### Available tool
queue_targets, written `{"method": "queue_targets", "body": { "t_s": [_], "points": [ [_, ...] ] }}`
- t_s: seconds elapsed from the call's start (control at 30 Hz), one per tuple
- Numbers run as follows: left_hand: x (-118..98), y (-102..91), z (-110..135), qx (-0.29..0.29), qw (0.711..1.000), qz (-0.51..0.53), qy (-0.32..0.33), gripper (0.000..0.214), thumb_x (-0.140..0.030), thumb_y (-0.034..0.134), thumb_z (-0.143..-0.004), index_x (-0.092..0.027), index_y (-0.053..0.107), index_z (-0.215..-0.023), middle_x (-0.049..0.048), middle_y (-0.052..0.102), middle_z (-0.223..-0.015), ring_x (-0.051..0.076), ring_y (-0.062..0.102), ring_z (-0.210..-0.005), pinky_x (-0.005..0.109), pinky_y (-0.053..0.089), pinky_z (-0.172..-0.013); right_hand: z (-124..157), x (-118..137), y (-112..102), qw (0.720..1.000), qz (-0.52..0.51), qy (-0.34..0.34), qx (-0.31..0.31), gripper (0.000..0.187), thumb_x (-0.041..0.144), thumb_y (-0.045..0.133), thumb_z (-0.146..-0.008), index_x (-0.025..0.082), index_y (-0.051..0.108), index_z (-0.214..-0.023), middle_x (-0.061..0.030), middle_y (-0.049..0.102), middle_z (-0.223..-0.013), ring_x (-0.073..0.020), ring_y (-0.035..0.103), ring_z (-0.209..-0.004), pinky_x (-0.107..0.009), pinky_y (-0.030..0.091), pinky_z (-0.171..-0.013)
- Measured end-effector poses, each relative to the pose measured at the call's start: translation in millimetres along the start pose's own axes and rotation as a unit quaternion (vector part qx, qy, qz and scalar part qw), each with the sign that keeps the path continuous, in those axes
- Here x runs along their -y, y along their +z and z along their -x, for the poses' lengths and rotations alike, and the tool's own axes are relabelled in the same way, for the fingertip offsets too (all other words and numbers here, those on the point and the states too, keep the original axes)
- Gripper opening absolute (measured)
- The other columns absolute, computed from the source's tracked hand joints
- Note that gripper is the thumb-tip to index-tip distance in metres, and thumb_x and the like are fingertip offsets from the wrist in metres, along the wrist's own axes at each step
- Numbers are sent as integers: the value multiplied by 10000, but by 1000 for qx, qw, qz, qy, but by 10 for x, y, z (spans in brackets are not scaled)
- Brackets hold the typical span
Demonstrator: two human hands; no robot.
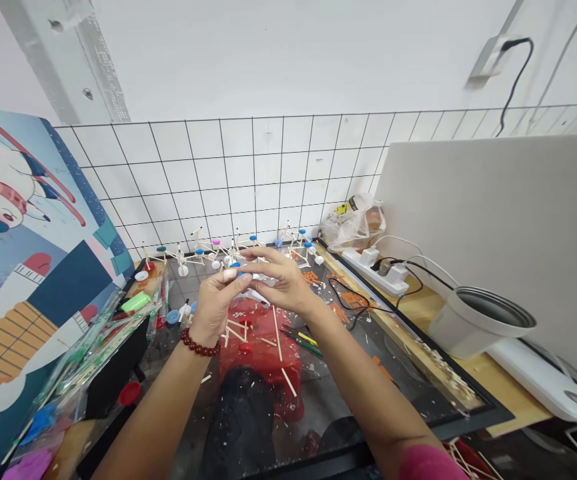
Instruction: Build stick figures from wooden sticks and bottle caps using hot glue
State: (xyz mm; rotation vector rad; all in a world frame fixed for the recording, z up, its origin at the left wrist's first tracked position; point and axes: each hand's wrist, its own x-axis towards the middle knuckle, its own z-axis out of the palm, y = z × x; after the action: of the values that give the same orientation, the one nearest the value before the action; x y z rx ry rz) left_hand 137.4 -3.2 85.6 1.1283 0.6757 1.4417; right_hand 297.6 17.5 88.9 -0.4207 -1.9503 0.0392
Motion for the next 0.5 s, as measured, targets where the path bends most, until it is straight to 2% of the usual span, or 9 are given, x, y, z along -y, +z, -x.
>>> {"method": "queue_targets", "body": {
  "t_s": [0.37,0.5],
  "points": [
    [-22,-9,7,-4,1000,-14,-15,259,-298,901,-570,-135,784,-734,36,745,-734,127,643,-697,241,520,-695,3,-8,2,1000,-11,-15,7,285,119,643,-865,220,674,-1129,-112,638,-1265,-209,607,-1196,-438,521,-1013],
    [-37,-1,-2,-10,999,6,-37,338,-363,905,-565,-136,776,-779,38,746,-768,131,650,-719,247,524,-711,11,-30,-1,1000,-29,12,0,264,150,656,-877,252,681,-1119,-81,646,-1256,-185,627,-1154,-420,532,-1003]
  ]
}}
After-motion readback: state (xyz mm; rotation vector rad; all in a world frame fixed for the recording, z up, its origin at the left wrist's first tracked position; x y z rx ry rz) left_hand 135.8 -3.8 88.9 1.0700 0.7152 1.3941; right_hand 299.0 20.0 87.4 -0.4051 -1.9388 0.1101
